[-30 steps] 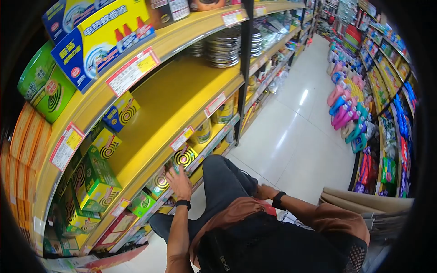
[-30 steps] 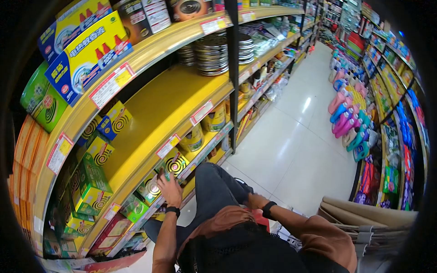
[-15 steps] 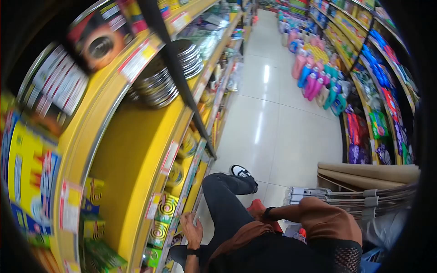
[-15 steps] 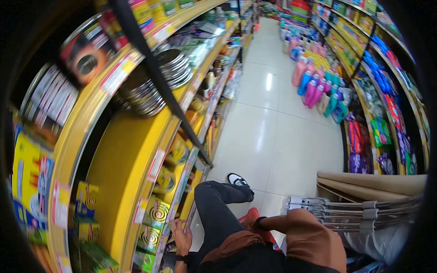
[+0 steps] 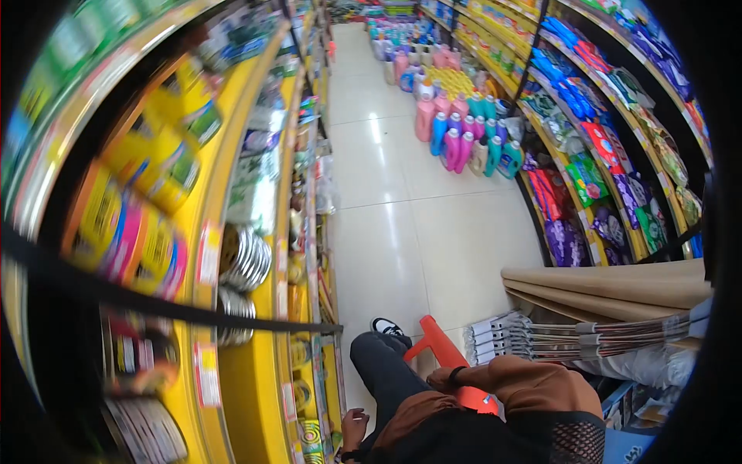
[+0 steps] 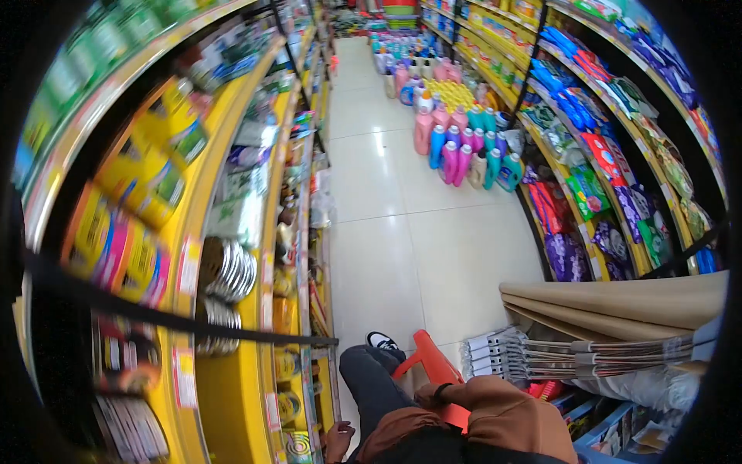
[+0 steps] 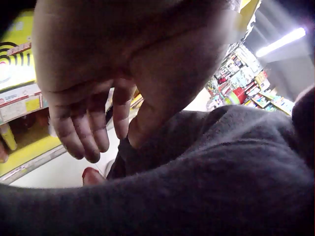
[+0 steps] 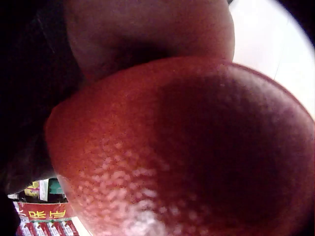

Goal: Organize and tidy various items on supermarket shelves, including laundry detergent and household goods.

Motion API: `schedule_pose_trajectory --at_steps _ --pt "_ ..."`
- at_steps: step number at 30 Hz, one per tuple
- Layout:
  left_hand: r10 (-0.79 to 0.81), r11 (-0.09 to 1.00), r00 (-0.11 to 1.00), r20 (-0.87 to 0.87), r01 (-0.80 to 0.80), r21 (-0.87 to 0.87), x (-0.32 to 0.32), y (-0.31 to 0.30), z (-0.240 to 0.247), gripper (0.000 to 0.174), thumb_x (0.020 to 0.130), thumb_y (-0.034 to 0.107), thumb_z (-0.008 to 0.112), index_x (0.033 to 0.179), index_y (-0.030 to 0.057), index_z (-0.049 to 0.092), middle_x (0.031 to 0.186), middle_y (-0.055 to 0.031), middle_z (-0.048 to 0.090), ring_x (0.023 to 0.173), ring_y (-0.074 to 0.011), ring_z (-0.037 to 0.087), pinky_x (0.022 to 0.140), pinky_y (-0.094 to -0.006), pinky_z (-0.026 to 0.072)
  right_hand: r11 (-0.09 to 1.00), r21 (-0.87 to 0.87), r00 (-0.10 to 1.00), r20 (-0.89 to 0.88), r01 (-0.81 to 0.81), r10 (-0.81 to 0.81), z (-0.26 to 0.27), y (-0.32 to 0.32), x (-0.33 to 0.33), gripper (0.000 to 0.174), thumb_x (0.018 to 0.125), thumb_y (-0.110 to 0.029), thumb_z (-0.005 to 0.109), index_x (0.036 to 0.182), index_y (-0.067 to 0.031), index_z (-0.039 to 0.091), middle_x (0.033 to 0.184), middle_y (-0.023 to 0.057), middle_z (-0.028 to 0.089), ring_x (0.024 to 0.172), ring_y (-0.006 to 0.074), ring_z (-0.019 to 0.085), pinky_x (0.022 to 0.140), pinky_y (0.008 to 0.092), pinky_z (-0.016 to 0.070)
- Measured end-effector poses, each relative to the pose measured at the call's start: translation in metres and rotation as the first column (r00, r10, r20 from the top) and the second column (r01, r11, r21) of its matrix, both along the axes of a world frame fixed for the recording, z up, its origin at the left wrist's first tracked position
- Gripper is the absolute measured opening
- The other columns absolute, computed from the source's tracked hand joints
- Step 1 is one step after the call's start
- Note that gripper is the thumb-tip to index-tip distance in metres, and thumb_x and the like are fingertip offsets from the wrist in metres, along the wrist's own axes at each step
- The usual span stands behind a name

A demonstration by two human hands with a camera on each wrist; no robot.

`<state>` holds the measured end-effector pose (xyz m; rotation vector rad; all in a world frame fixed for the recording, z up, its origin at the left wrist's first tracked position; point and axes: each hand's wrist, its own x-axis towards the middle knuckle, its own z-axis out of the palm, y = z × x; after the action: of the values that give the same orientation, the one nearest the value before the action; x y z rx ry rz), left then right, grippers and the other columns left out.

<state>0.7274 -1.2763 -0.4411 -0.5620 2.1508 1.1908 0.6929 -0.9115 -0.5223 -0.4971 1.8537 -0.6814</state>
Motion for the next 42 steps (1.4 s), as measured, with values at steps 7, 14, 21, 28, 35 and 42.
schedule_pose_trajectory --at_steps 7,14,21,28,35,42 --pt "-0.069 0.997 0.995 0.075 0.066 0.040 -0.072 0.037 0.011 0.032 0.085 0.015 0.074 0.113 -0.0001 0.069 0.096 -0.0131 0.074 0.089 -0.0239 0.071 0.081 -0.0340 0.0538 0.988 0.101 0.982 0.162 -0.116 0.098 -0.033 0.037 0.033 0.039 0.089 -0.037 0.059 0.116 -0.0120 0.071 0.120 0.0154 0.070 0.114 0.0341 0.066 0.093 0.0457 0.0511" --pt "-0.054 0.987 0.999 -0.004 0.054 0.151 -0.167 0.067 0.025 0.033 0.088 0.019 0.067 0.115 -0.0001 0.067 0.094 -0.0111 0.073 0.085 -0.0202 0.070 0.074 -0.0310 0.0549 0.903 0.244 0.835 0.353 0.353 -0.421 0.011 0.058 0.001 0.044 0.090 -0.045 0.057 0.118 -0.0149 0.072 0.117 0.0152 0.072 0.110 0.0358 0.067 0.093 0.0445 0.0519" --pt "-0.205 0.964 0.959 0.198 0.162 0.213 -0.244 0.129 0.031 0.029 0.086 0.013 0.070 0.113 0.0017 0.067 0.091 -0.0086 0.071 0.075 -0.0152 0.070 0.063 -0.0270 0.0539 0.940 0.204 0.958 0.032 0.274 -0.286 -0.046 0.073 -0.006 0.038 0.094 -0.033 0.055 0.116 -0.0072 0.072 0.121 0.0220 0.068 0.112 0.0361 0.066 0.090 0.0433 0.0542" --pt "-0.209 0.975 0.940 0.271 0.177 0.135 -0.380 0.244 -0.011 0.029 0.088 0.015 0.070 0.115 0.0023 0.067 0.089 -0.0076 0.071 0.075 -0.0147 0.070 0.064 -0.0283 0.0552 0.852 0.306 0.807 0.297 0.426 -0.510 -0.122 0.181 -0.043 0.041 0.096 -0.034 0.056 0.113 0.0004 0.071 0.114 0.0244 0.070 0.108 0.0373 0.068 0.088 0.0443 0.0532" --pt "-0.325 0.942 0.929 0.177 0.301 0.145 -0.550 0.358 -0.004 0.027 0.090 0.013 0.069 0.114 -0.0011 0.066 0.086 -0.0081 0.070 0.074 -0.0149 0.068 0.064 -0.0283 0.0535 0.819 0.409 0.760 0.349 0.403 -0.548 -0.092 0.344 -0.174 0.040 0.096 -0.034 0.056 0.112 -0.0001 0.071 0.114 0.0240 0.070 0.107 0.0374 0.068 0.088 0.0445 0.0532" --pt "-0.201 0.972 0.980 -0.009 0.200 0.121 -0.662 0.392 0.021 0.022 0.090 0.007 0.065 0.110 -0.0027 0.067 0.084 -0.0079 0.069 0.073 -0.0144 0.066 0.066 -0.0277 0.0530 0.663 0.496 0.691 0.160 0.562 -0.705 -0.051 0.449 -0.334 0.040 0.096 -0.034 0.056 0.112 -0.0006 0.071 0.114 0.0237 0.070 0.107 0.0374 0.068 0.088 0.0446 0.0531"
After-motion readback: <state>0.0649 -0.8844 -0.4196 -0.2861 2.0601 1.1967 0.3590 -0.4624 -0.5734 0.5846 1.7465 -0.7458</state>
